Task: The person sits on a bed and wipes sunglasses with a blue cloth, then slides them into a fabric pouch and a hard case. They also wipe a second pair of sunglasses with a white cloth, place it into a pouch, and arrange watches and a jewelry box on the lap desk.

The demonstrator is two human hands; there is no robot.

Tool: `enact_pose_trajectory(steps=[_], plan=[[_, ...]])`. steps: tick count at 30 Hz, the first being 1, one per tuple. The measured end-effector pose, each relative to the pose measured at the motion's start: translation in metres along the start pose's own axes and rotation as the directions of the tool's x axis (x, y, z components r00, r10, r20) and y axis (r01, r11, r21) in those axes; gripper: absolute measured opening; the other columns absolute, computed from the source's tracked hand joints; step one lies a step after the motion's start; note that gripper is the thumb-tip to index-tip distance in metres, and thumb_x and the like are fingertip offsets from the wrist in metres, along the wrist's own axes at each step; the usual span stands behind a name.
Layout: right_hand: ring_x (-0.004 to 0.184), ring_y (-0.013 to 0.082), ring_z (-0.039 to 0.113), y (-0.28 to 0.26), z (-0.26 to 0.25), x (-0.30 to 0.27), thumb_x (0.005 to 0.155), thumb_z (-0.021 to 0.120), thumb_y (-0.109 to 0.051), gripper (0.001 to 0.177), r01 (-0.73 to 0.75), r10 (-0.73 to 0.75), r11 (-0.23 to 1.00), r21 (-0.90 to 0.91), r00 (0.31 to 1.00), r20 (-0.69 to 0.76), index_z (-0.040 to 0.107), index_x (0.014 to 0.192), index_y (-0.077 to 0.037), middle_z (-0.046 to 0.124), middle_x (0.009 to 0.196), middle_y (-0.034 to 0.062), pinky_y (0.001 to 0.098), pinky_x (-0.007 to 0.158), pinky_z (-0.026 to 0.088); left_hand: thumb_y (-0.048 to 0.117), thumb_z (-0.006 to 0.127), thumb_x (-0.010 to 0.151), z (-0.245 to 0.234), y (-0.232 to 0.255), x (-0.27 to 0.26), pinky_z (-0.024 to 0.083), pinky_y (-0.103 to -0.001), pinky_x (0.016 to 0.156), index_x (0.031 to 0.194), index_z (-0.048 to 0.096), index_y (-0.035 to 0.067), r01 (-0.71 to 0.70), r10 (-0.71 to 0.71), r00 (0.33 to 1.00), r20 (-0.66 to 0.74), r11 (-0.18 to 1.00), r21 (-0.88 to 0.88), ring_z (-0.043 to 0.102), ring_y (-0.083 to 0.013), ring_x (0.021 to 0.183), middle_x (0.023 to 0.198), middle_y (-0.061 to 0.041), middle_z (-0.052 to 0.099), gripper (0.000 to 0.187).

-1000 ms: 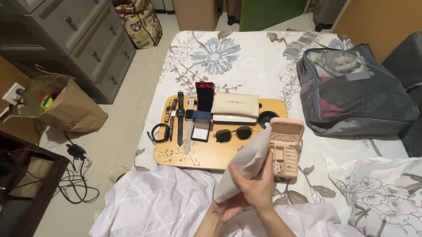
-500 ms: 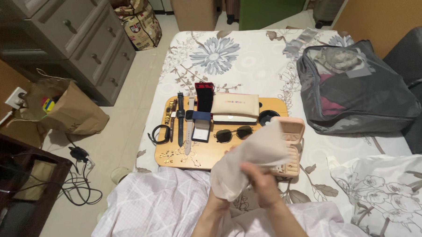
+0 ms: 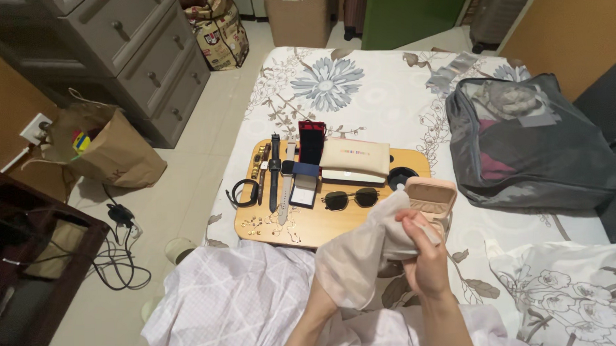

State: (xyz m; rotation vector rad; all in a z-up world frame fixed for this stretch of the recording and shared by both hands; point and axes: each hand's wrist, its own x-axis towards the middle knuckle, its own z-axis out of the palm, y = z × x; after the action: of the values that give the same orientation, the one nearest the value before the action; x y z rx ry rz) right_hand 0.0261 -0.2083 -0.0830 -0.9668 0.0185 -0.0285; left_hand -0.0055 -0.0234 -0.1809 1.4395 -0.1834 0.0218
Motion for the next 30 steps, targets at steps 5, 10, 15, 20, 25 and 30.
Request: enact_pose_trajectory(steps=[5,10,15,20,25,30], plan=[[0.097,0.0203,0.067,-0.012,0.008,-0.006,0.098,0.052,-0.013,0.026,-0.14,0.14,0.99,0.002,0.99,0.02,0.062,0.117,0.002,0.067,0.107,0.0131,0.0335,0.083,0.055,0.011,0.078,0.081,0.003,-0.01,0.0,0.056,-0.032,0.093,0.127,0.063,0.004,0.131,-0.144,0.989,-0.021,0.944,-0.303,0.067,-0.0165,0.107,0.122,-0.007,0.07,0.049],[0.103,0.0241,0.066,-0.012,0.015,-0.007,0.097,0.051,-0.013,0.033,-0.192,0.191,0.981,0.016,0.981,0.023,0.058,0.126,0.003,0.067,0.114,0.016,0.0383,0.088,0.052,0.01,0.076,0.085,0.005,-0.004,0.0,0.057,-0.031,0.091,0.125,0.065,0.001,-0.004,0.003,1.0,-0.004,0.989,-0.146,0.069,-0.0149,0.104,0.117,-0.008,0.073,0.043],[0.11,0.0259,0.063,-0.014,0.019,-0.006,0.097,0.049,-0.013,0.038,-0.202,0.197,0.977,0.067,0.978,0.071,0.054,0.132,0.003,0.063,0.12,0.0182,0.04,0.096,0.051,0.011,0.073,0.087,0.011,0.008,0.006,0.057,-0.029,0.087,0.122,0.066,0.002,0.042,-0.042,0.999,0.004,0.983,-0.181,0.068,-0.0142,0.102,0.115,-0.006,0.072,0.037],[0.113,0.0281,0.063,-0.028,0.017,-0.013,0.095,0.048,-0.011,0.046,-0.245,0.23,0.963,0.108,0.963,0.138,0.051,0.137,0.008,0.063,0.124,0.0214,0.04,0.097,0.049,0.01,0.074,0.087,0.004,0.023,0.01,0.057,-0.029,0.081,0.115,0.068,0.003,-0.021,0.028,0.992,0.125,0.999,-0.05,0.069,-0.0155,0.097,0.109,-0.006,0.072,0.029],[0.116,0.0291,0.063,-0.026,0.025,-0.019,0.094,0.046,-0.012,0.05,-0.217,0.2,0.971,0.099,0.967,0.158,0.049,0.14,0.008,0.062,0.127,0.0228,0.0406,0.099,0.048,0.012,0.077,0.083,0.008,0.035,0.009,0.058,-0.029,0.079,0.108,0.071,0.005,-0.033,0.029,0.996,0.08,0.998,0.054,0.072,-0.0183,0.093,0.104,-0.006,0.075,0.027],[0.122,0.0293,0.062,-0.019,0.029,-0.018,0.09,0.04,-0.016,0.056,-0.271,0.251,0.947,0.174,0.96,0.125,0.045,0.142,0.003,0.061,0.134,0.022,0.0417,0.103,0.047,0.014,0.082,0.078,0.016,0.036,0.01,0.058,-0.031,0.08,0.107,0.071,0.005,-0.216,0.217,0.975,0.038,0.909,0.357,0.073,-0.021,0.093,0.103,-0.008,0.075,0.032]])
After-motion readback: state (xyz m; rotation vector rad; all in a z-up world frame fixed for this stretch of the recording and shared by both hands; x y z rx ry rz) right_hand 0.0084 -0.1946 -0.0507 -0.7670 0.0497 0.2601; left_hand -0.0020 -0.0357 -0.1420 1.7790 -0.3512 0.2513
